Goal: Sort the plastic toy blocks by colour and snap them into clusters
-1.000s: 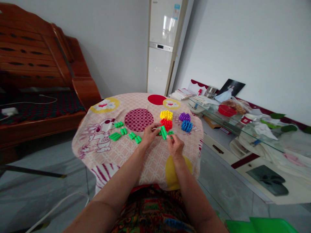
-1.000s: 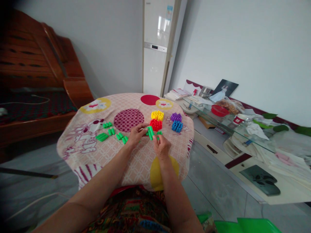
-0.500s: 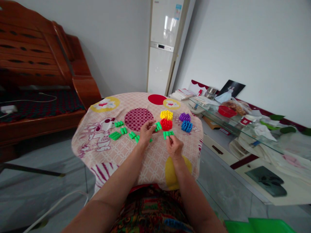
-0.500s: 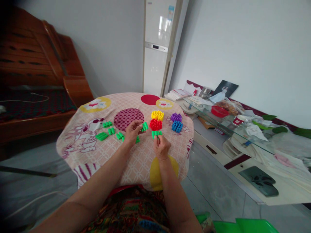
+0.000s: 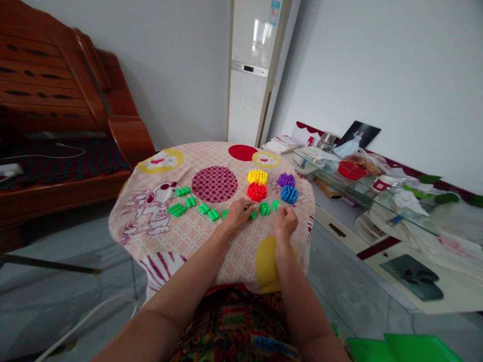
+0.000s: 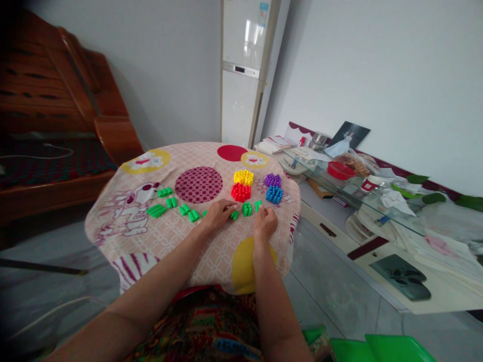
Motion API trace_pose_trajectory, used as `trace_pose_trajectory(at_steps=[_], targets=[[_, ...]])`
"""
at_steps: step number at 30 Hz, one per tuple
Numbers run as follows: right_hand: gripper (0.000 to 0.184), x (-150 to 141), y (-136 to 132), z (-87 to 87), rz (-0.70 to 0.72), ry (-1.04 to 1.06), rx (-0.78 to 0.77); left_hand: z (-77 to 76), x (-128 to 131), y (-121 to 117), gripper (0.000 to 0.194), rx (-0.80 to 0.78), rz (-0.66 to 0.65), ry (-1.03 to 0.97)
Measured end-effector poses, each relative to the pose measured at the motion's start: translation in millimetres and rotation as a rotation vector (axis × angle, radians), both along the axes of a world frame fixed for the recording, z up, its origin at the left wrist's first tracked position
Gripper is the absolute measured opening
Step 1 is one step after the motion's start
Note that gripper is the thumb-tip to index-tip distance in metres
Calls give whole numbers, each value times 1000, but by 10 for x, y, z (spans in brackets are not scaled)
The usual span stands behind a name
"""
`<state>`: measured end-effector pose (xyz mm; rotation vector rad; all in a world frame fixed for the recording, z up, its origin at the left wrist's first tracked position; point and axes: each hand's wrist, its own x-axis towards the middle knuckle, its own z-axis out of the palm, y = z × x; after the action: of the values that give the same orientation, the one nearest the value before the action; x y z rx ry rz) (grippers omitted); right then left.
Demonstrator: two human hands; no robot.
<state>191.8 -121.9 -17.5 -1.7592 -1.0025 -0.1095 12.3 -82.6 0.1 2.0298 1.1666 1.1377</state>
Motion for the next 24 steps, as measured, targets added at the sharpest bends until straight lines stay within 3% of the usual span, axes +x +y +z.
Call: trace_pose_trajectory(at_steps=[3,7,13,18,24], targets=[[35,10,5,1,-2,62,13,-18,18,-21,44,-28,-48,19],[33,-13,-10,-10,101,32,-49,-41,13,-28,64,-14,-119,84],[30,-102,-42,-25,187,-119,-197,-38,37,-54,45,-27,-96,30],[35,-85,-18,-35,121,-81,-142,-14,64,-35,27,-44,-9,-31],[35,-66,-14,-31,101,-53,-99,-62,122,15,41,-59,-47,-68]])
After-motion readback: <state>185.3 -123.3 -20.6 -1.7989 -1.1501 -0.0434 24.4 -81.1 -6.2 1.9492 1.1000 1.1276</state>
